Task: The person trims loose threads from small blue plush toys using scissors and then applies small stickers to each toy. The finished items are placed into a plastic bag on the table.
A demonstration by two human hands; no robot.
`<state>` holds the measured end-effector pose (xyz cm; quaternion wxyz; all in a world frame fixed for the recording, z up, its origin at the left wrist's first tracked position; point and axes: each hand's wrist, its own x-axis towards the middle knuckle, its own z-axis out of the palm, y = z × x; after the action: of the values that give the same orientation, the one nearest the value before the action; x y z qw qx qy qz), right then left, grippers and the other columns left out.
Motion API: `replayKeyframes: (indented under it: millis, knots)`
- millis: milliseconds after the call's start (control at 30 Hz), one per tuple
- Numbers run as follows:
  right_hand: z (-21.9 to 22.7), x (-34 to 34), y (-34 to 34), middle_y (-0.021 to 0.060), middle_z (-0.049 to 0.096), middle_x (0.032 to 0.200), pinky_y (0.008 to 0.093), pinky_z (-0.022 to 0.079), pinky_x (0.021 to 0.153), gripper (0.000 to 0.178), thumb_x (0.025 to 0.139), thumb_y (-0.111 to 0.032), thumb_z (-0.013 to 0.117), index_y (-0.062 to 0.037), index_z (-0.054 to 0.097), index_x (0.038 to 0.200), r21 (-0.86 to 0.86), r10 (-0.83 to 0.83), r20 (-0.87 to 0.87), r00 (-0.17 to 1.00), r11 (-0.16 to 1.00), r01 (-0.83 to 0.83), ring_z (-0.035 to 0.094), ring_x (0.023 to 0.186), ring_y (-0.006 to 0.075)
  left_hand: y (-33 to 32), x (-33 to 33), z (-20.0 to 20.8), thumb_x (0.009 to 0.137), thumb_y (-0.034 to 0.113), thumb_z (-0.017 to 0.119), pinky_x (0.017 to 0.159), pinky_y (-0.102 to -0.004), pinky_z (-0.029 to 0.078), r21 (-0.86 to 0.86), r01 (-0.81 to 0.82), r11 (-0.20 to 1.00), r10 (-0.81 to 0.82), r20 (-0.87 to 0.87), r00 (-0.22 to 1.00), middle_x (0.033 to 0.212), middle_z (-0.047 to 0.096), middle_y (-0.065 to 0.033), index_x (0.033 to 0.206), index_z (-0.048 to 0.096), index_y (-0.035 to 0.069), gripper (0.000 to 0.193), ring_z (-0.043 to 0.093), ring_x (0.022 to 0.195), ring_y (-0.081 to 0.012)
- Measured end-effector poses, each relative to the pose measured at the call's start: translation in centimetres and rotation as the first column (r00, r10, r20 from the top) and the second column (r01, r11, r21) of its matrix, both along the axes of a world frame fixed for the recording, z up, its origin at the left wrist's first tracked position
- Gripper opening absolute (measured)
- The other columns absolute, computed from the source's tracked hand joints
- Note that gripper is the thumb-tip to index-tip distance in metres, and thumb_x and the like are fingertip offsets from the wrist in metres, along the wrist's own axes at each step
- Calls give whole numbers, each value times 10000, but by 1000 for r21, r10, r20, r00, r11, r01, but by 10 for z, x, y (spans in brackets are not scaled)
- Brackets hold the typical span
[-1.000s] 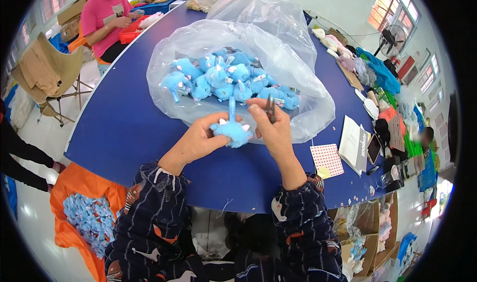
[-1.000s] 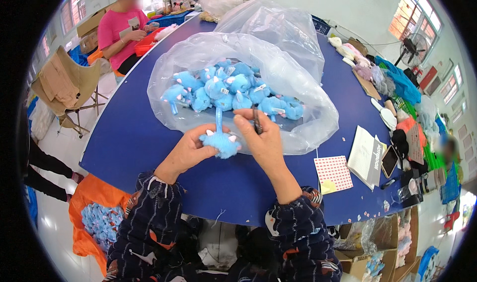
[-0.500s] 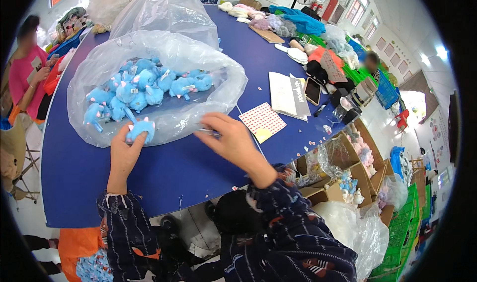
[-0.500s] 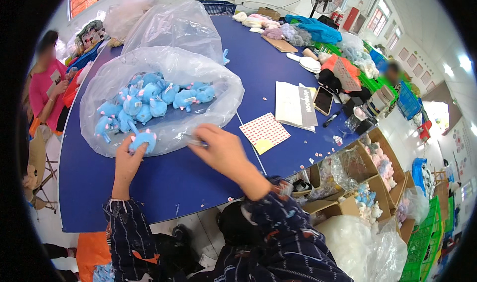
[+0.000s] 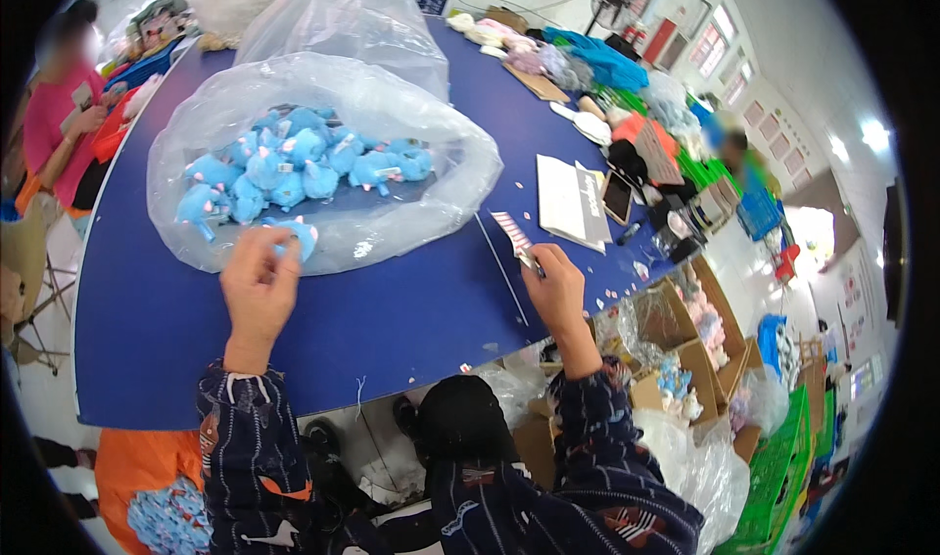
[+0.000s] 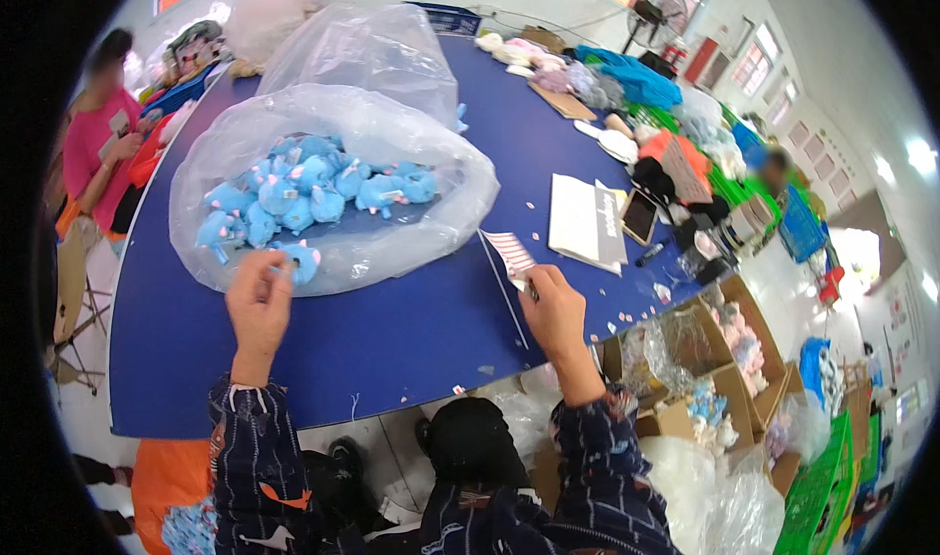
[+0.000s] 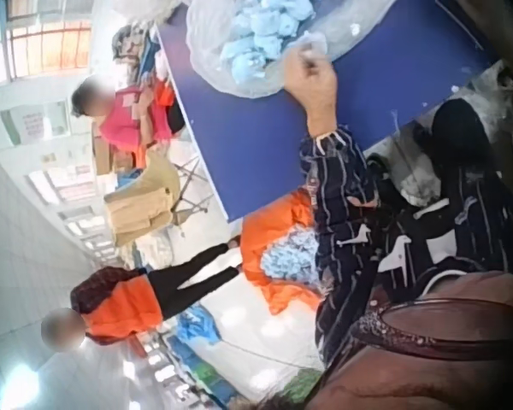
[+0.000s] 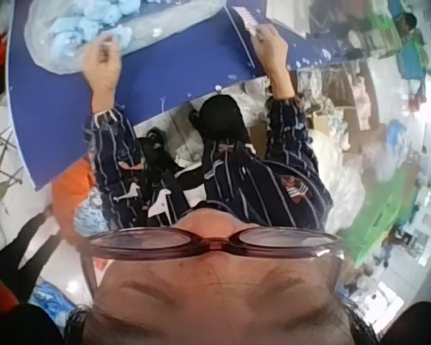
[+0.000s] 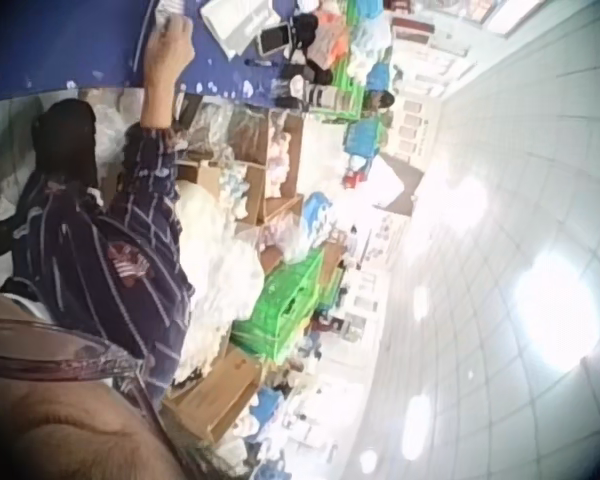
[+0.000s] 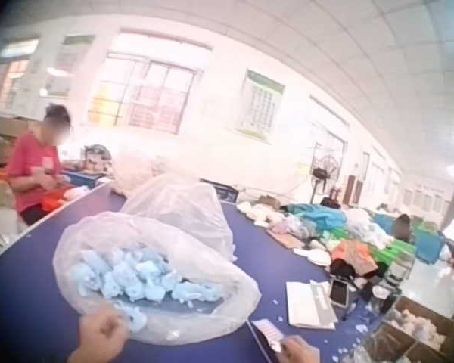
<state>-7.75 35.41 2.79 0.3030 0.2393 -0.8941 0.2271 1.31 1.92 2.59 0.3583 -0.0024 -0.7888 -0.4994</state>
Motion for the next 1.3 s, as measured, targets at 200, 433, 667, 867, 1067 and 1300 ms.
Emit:
replayKeyframes:
  millis: [200, 433, 667, 867, 1067, 1300]
  knots:
    - [26, 21, -129, 55, 592, 921, 277, 475, 525, 338, 585, 14, 650, -67, 596, 908, 68, 475, -242, 846, 878, -473, 595, 619, 214, 0, 10, -1, 834, 172, 592, 619, -217, 453, 490, 481, 727, -645, 246, 724, 991, 594, -64, 1068, 574, -13, 299, 549, 756, -83]
    - [23, 3, -200, 55, 576, 1025, 312, 509, 603, 448, 599, -21, 691, -71, 572, 1028, -18, 767, -15, 642, 641, -767, 616, 782, 253, -14, -3, -11, 904, 192, 502, 610, -213, 484, 682, 314, 661, -542, 145, 828, 985, 604, -48, 1099, 550, 21, 263, 578, 793, -84]
    - [2, -9, -195, 64, 594, 972, 300, 514, 605, 426, 604, 17, 673, -70, 597, 1014, -154, 791, -77, 607, 592, -791, 623, 763, 232, -9, -5, -13, 897, 166, 520, 615, -201, 484, 566, 305, 766, -468, 167, 868, 848, 631, -35, 1020, 590, 14, 207, 593, 717, -81]
    - [6, -4, -194, 43, 600, 901, 275, 486, 512, 408, 588, 10, 662, -76, 605, 983, 3, 761, -190, 621, 633, -774, 614, 647, 203, 1, -3, -14, 875, 122, 548, 625, -225, 483, 303, 211, 930, -309, 326, 894, 841, 647, -41, 1001, 592, -1, 182, 603, 697, -99]
    - [10, -2, -191, 36, 582, 871, 290, 473, 495, 370, 588, -19, 656, -57, 596, 951, 123, 759, -205, 618, 646, -753, 607, 631, 196, 4, -1, -12, 826, 63, 590, 654, -271, 480, -6, 194, 981, -185, 275, 944, 843, 649, -111, 1016, 574, 1, 201, 618, 738, -134]
    - [15, 2, -189, 49, 570, 847, 308, 471, 497, 344, 592, -12, 658, -57, 575, 924, 125, 780, -141, 610, 625, -771, 594, 600, 204, 1, 1, -15, 827, 68, 567, 604, -301, 480, -78, 237, 968, -220, 179, 959, 801, 630, -158, 994, 575, 15, 175, 619, 677, -282]
